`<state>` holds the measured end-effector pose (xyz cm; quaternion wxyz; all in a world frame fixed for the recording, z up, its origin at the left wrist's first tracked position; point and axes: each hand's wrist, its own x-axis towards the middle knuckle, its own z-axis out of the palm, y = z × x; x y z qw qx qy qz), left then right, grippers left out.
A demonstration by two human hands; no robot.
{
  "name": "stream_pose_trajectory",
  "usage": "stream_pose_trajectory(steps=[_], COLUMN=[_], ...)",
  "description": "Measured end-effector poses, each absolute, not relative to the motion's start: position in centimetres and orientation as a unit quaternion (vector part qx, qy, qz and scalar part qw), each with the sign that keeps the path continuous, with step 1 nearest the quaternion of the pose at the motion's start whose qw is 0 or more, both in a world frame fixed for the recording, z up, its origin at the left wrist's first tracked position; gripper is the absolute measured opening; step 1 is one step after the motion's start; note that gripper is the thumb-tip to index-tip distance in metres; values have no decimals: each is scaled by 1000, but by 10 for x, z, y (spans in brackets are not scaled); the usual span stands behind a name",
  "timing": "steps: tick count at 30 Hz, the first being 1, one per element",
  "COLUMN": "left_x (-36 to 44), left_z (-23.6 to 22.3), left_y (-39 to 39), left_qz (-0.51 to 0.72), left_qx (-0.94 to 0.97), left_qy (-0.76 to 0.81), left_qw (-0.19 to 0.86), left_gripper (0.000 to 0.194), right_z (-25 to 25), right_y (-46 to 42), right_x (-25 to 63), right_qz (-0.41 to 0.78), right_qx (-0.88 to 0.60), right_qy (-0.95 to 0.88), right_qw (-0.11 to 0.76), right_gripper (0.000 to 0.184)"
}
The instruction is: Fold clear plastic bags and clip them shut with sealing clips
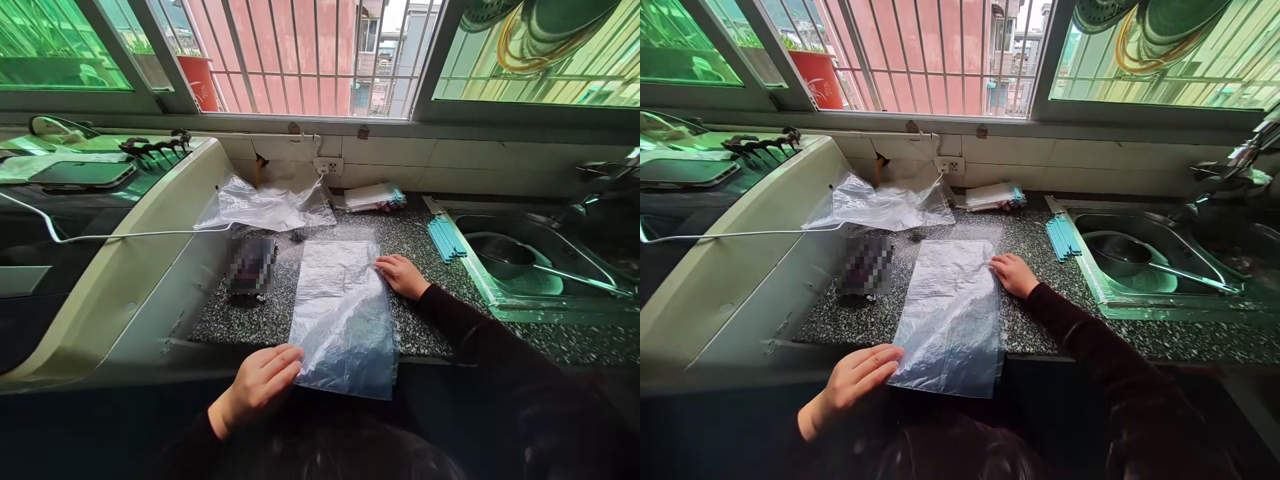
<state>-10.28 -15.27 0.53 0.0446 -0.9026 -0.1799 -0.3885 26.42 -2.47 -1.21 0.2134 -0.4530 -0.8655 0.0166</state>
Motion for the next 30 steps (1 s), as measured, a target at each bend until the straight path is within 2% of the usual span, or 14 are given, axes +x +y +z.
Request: stream_pose_trajectory(steps=[7,9,13,16,23,27,30], left_x=[-104,-104,-104,-106,-116,-122,-126], left_z=[27,31,42,48,44,36,22], left_y=[-143,-144,-153,-159,-180,-194,-187], left_qz=[-418,-424,-429,-428,-414,-388,-395], left_qx=[-887,-886,-885,-883,-889,-885,-901], left_qy=[-196,-188,-180,-191,-197,-255,-180], left_qw=[15,18,11,5,-4,-6,5], left_gripper=[11,12,15,13,15,20,19], right_z=[-4,-4,-6,-11,-18,-9,-8], right_y=[-83,-109,-145,-156,-159,-142,-128], right_x=[273,271,261,253,238,233,236], right_qz=[-19,-24,-39,-44,-25,13,47], right_qx=[-431,-406,-405,-408,-422,-411,-372], right_qy=[-867,-879,-880,-879,-877,-890,-911], right_qw=[249,247,244,242,229,195,173], right_gripper=[31,42,78,86,80,53,33])
